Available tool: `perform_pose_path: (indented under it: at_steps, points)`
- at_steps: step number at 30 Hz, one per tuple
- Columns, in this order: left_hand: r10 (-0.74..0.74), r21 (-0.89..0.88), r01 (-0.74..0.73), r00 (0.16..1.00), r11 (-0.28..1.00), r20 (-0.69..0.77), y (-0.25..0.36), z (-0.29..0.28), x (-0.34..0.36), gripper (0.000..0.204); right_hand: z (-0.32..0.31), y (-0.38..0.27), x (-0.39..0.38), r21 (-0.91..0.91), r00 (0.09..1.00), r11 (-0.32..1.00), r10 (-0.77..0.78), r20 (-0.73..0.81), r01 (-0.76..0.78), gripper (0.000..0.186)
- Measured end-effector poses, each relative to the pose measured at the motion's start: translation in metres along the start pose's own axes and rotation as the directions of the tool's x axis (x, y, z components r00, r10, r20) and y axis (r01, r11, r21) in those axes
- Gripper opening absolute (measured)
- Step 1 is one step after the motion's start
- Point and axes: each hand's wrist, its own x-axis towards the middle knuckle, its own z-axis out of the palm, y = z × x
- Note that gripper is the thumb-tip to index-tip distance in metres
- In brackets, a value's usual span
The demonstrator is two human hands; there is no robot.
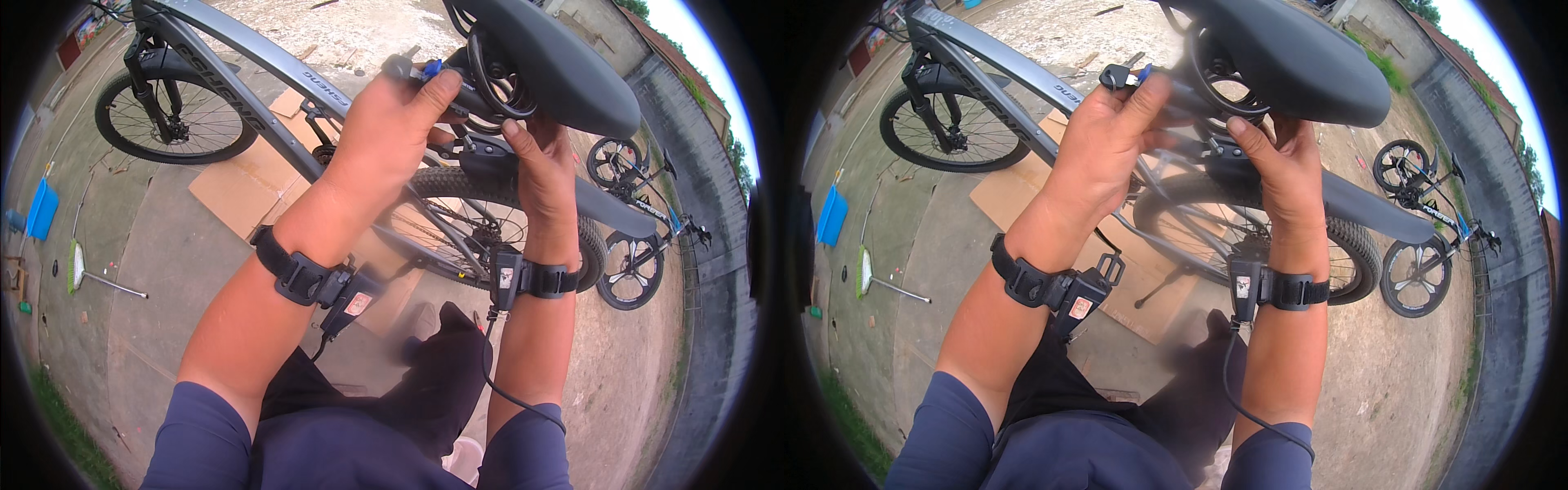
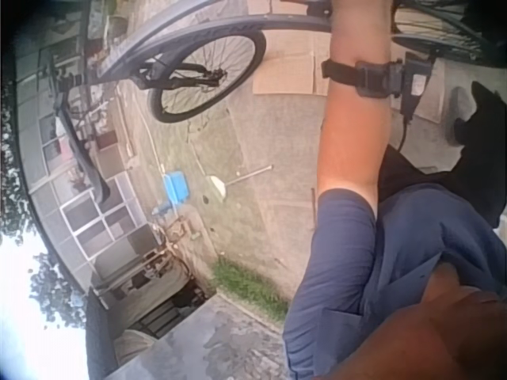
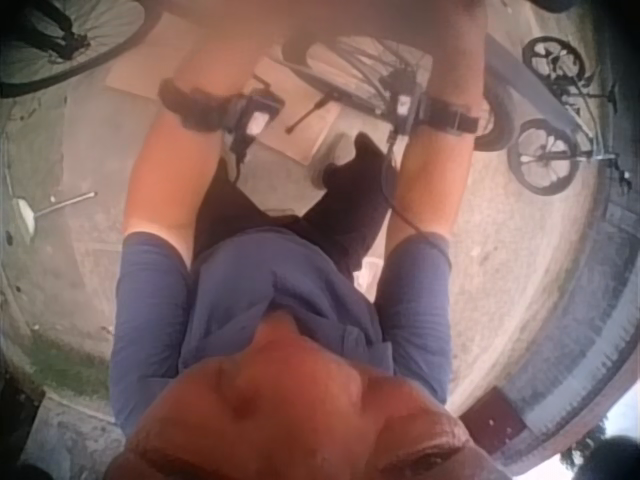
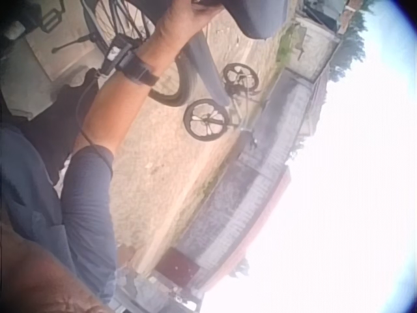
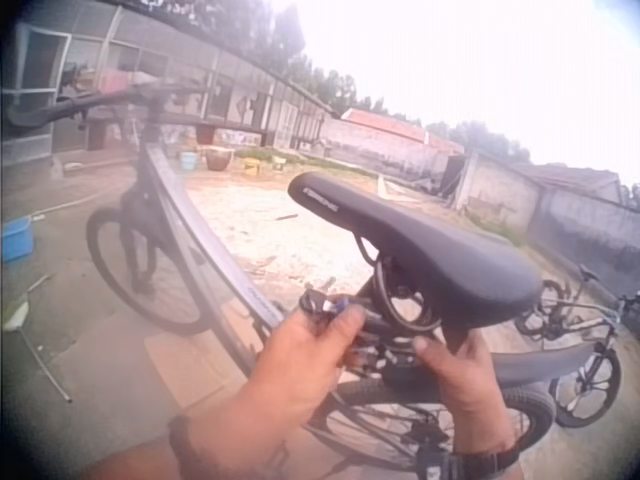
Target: The person removes a coiled cable lock from a bicycle frame, handles small screws and nuts by hand, and then uses a screwdriver to install a component onto the bicycle frame.
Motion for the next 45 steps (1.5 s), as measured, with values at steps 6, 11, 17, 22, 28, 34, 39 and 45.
perform_pose_path:
  at_steps: [6,11,17,22,28,34,39,45]
  points:
    - [-0.091,-0.065,0.093,0.995,0.994,0.037,0.005,0.002,0.006,0.047,0.004,-0.002,0.0,0.037,1.0,0.999,-0.005,-0.01,0.005,0.065]
    - [-0.099,-0.05,0.102,0.994,0.994,0.054,0.006,0.004,0.013,0.053,0.008,-0.006,-0.002,0.037,0.999,0.999,-0.003,-0.044,0.004,0.064]
    - [-0.122,-0.07,0.125,0.992,0.99,0.038,0.008,0.006,0.018,0.055,0.011,-0.005,-0.006,-0.026,0.996,0.999,0.02,-0.082,-0.022,0.07]
    - [-0.114,-0.055,0.117,0.993,0.992,0.041,0.008,0.004,0.017,0.055,0.009,0.0,-0.004,-0.025,0.995,1.0,0.013,-0.096,-0.015,0.074]
    - [-0.108,-0.085,0.114,0.992,0.99,0.071,0.013,0.002,0.009,0.048,0.006,0.0,-0.006,-0.039,0.993,0.999,-0.007,-0.116,0.002,0.074]
    - [-0.086,0.031,0.083,0.987,0.996,0.135,0.008,0.001,0.011,0.035,0.008,0.003,-0.007,-0.029,0.996,0.999,-0.046,-0.079,0.043,0.072]
    - [-0.055,0.024,0.052,0.994,0.998,0.1,0.002,-0.001,0.008,0.032,0.004,0.007,-0.005,-0.044,0.995,0.998,-0.051,-0.083,0.047,0.071]
    - [-0.057,0.031,0.054,0.996,0.998,0.073,0.004,-0.005,0.002,0.03,0.003,0.007,-0.006,-0.052,0.994,0.998,-0.046,-0.103,0.04,0.071]
